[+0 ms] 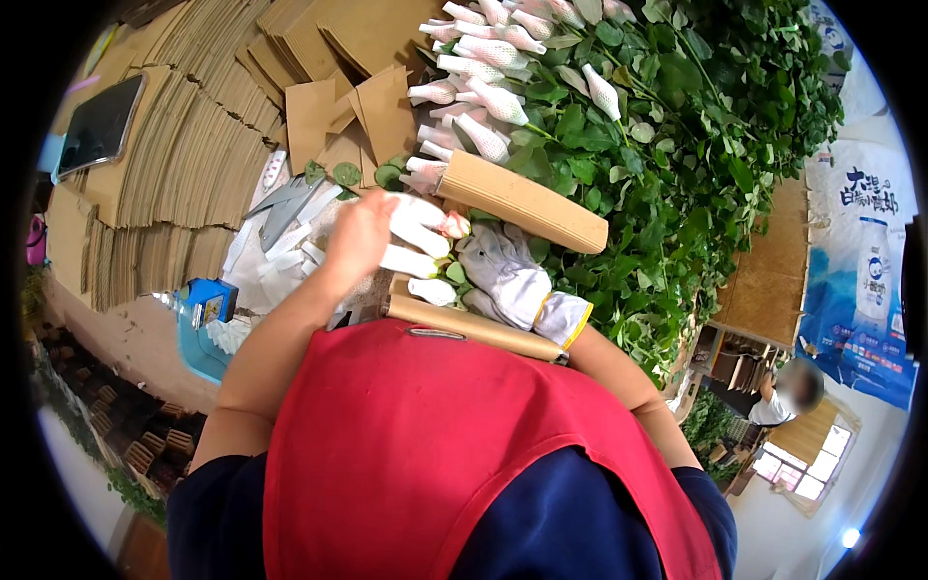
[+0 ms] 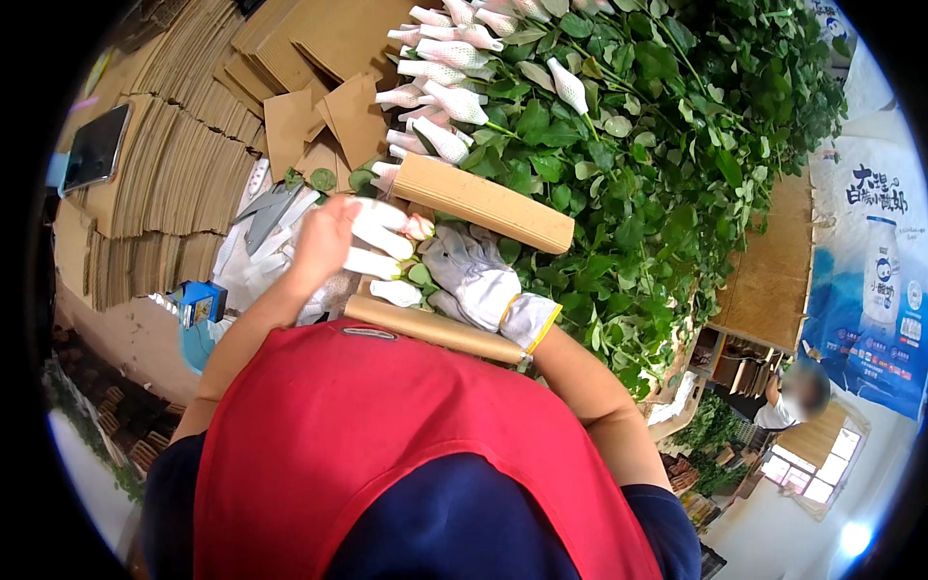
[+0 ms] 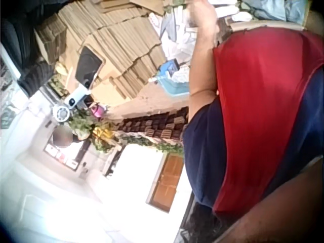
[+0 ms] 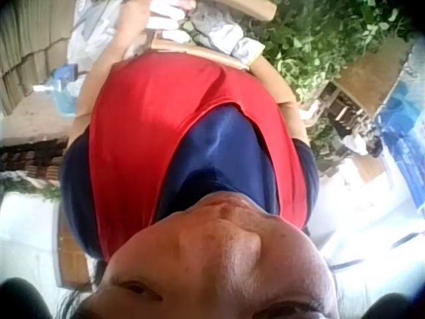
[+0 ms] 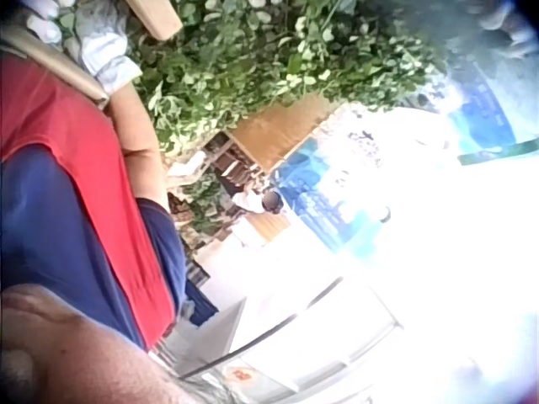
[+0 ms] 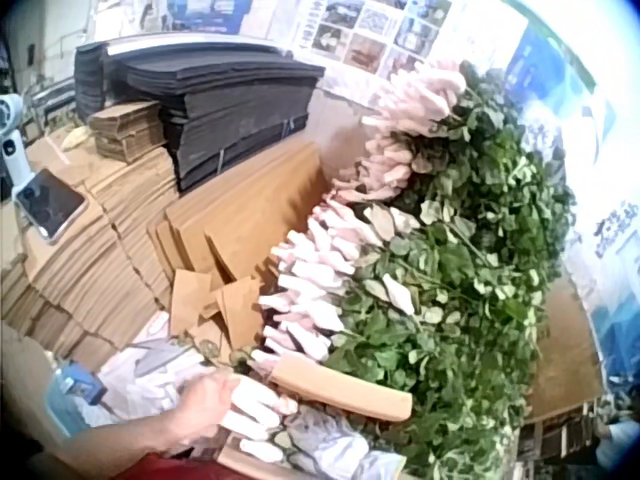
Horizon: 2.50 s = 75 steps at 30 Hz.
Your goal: The person arranges pink roses with green leaves into a cardboard packaging tray. They place the flowers one by one into the slots of the tray, ensuring the stems are aligned and the blooms are protected by white foam tips. The person works continuously to fill the tray with the flowers.
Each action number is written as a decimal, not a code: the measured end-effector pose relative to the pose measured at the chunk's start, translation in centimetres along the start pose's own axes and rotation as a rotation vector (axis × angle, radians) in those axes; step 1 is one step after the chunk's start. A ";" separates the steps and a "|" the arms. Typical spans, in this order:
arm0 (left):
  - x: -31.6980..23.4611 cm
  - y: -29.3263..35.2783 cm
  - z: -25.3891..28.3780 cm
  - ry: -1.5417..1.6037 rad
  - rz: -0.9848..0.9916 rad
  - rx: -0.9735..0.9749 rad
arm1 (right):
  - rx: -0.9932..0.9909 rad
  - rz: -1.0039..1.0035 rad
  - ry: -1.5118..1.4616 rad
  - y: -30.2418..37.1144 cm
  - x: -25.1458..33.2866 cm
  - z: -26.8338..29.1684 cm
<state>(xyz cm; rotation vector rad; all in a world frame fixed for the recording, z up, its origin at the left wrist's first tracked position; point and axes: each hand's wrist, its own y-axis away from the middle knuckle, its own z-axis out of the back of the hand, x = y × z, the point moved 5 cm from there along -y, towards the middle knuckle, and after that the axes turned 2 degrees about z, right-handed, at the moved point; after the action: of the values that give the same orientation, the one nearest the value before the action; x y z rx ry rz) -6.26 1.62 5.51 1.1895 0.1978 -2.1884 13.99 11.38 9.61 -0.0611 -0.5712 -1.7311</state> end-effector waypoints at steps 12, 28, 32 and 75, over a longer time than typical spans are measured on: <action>-2.7 3.0 3.4 -0.190 -0.002 0.678 | -0.178 0.044 -0.011 1.0 0.4 0.6; -0.3 3.5 -0.3 0.232 -0.167 0.797 | -0.155 0.055 0.021 0.6 0.6 1.3; -0.2 2.5 1.7 0.162 -0.306 0.785 | -0.207 0.088 -0.005 0.6 0.5 1.1; -5.0 2.6 -1.3 -0.218 -1.017 0.577 | -0.176 0.109 -0.054 3.0 -0.6 3.1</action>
<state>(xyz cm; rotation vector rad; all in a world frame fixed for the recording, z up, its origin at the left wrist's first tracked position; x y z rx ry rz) -1.86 2.36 9.16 1.2768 0.0771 -3.4185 16.15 12.81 13.14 -0.2595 -0.4453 -1.6737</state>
